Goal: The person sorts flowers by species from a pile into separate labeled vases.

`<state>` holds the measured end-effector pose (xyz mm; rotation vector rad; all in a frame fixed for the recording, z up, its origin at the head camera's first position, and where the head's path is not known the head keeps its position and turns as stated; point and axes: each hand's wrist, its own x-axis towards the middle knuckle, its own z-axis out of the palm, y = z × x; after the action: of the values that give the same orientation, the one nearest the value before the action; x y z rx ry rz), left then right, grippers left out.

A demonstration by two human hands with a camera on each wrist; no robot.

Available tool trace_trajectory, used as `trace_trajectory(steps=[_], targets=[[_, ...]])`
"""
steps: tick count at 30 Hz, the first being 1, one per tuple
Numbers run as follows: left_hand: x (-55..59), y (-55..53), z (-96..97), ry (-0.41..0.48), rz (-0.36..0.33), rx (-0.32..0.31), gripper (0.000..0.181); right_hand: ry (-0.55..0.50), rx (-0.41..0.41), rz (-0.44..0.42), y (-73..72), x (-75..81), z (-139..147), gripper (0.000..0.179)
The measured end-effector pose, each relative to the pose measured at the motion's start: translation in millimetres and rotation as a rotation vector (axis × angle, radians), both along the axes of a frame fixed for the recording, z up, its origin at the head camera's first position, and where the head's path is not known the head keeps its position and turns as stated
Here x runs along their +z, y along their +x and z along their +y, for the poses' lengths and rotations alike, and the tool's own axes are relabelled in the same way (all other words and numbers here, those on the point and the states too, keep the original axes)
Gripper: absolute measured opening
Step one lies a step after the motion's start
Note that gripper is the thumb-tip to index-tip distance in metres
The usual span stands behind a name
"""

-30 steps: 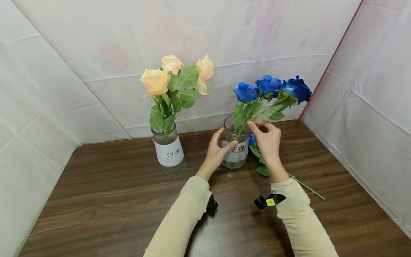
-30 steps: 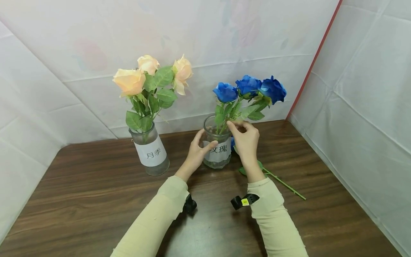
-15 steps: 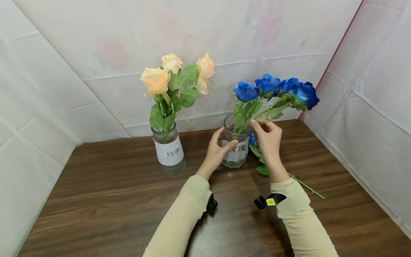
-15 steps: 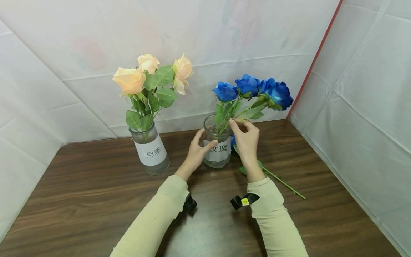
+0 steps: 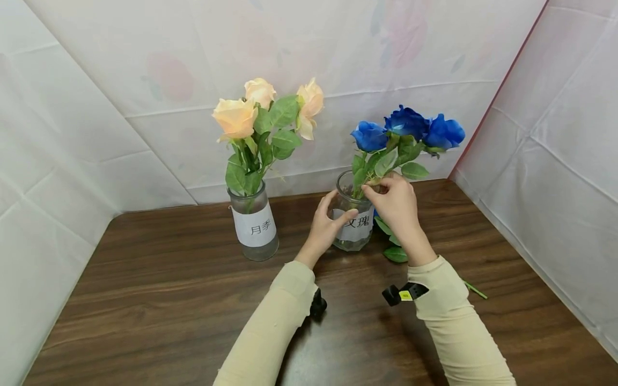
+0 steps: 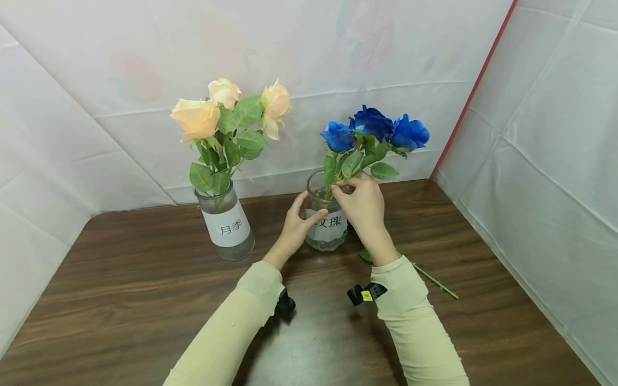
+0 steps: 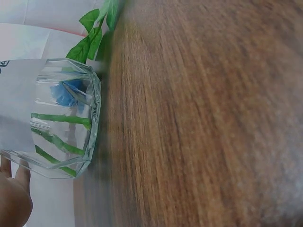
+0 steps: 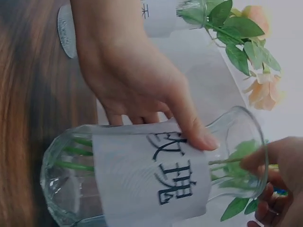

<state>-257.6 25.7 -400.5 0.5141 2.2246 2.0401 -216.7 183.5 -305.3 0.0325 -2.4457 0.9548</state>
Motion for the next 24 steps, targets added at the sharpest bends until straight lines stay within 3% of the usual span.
trace_trajectory(steps=[2, 12, 17, 20, 24], targets=[[-0.8, 0.0, 0.2, -0.006, 0.006, 0.011, 0.075, 0.021, -0.003, -0.01, 0.5, 1.4, -0.2, 0.028], [-0.4, 1.9, 1.3, -0.021, 0.017, 0.039, 0.078, -0.143, 0.003, 0.025, 4.2, -7.2, 6.7, 0.05], [-0.3, 1.0, 2.2, -0.019, 0.023, 0.037, 0.077, -0.19, 0.0, 0.089, 3.6, -9.7, 8.5, 0.058], [-0.5, 0.6, 2.4, -0.014, 0.024, 0.036, 0.077, -0.263, 0.005, 0.143, 2.7, -11.6, 8.9, 0.055], [-0.4, 0.4, 2.6, -0.002, 0.025, 0.034, 0.075, -0.413, 0.009, 0.206, 1.7, -14.4, 9.0, 0.035]])
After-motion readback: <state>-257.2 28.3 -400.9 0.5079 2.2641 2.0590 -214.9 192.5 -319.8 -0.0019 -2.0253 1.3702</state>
